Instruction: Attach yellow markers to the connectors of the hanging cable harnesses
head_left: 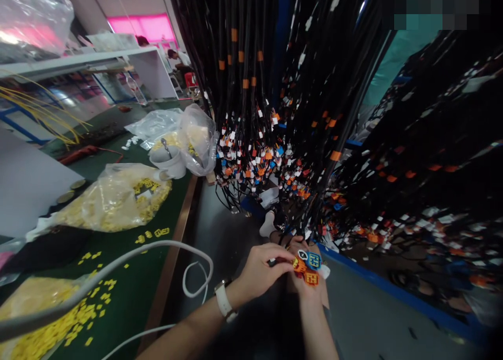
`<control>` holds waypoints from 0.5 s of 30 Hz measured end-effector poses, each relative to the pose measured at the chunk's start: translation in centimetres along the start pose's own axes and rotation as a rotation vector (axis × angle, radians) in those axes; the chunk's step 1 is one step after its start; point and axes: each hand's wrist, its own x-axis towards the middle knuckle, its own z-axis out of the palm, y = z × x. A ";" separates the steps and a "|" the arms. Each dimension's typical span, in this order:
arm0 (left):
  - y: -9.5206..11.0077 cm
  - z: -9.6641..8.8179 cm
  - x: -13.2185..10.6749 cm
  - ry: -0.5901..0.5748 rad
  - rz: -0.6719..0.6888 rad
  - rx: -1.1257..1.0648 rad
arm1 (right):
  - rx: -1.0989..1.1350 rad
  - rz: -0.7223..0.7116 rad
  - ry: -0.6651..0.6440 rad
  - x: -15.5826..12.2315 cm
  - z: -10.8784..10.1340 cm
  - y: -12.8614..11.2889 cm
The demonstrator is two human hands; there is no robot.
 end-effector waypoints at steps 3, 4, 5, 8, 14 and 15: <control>0.0 -0.1 0.0 -0.016 -0.049 -0.035 | 0.053 0.029 -0.028 0.0 0.2 0.1; 0.0 -0.1 0.0 -0.020 -0.060 -0.047 | 0.083 0.044 -0.040 0.0 0.3 0.1; 0.0 -0.1 0.0 -0.022 -0.070 -0.057 | 0.120 0.058 -0.048 -0.1 0.3 0.1; -0.1 0.0 0.0 -0.039 -0.111 -0.081 | 0.242 0.112 -0.046 0.0 0.2 0.2; -0.3 0.2 0.2 -0.060 -0.320 -0.248 | 0.279 0.149 -0.046 0.3 -0.1 0.3; -0.4 0.3 0.2 -0.052 -0.354 -0.293 | 0.222 0.137 -0.062 0.3 0.0 0.3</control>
